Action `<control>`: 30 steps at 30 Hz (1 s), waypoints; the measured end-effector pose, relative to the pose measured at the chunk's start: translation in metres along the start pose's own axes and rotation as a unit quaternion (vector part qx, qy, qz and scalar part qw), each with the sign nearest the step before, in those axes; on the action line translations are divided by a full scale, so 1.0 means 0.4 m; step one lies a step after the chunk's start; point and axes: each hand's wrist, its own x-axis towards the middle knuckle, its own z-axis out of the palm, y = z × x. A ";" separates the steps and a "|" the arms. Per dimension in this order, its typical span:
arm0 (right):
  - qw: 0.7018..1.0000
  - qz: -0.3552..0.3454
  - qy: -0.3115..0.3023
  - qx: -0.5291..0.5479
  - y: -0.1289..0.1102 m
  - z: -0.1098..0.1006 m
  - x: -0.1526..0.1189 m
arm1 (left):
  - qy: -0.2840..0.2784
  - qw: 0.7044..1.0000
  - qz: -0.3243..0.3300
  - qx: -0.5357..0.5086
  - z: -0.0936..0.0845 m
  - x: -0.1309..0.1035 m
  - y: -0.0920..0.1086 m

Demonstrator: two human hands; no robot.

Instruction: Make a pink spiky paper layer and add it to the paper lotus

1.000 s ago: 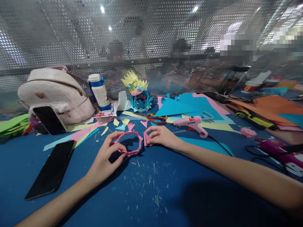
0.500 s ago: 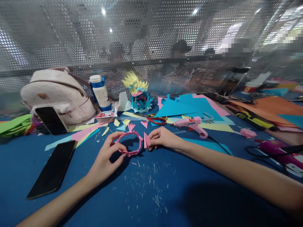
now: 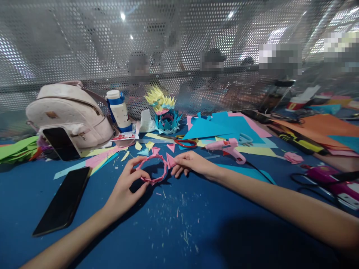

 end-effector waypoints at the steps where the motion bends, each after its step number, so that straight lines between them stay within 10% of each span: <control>1: 1.000 -0.002 0.000 0.000 0.000 -0.001 0.000 | 0.000 1.000 0.001 0.001 0.000 0.000 0.001; 21: 0.998 -0.031 0.044 0.010 -0.006 0.007 -0.002 | -0.003 0.998 -0.045 0.040 -0.002 0.001 0.000; 30: 0.998 -0.039 -0.009 0.051 -0.050 0.099 -0.058 | 0.100 0.989 -0.011 0.110 0.000 -0.017 0.058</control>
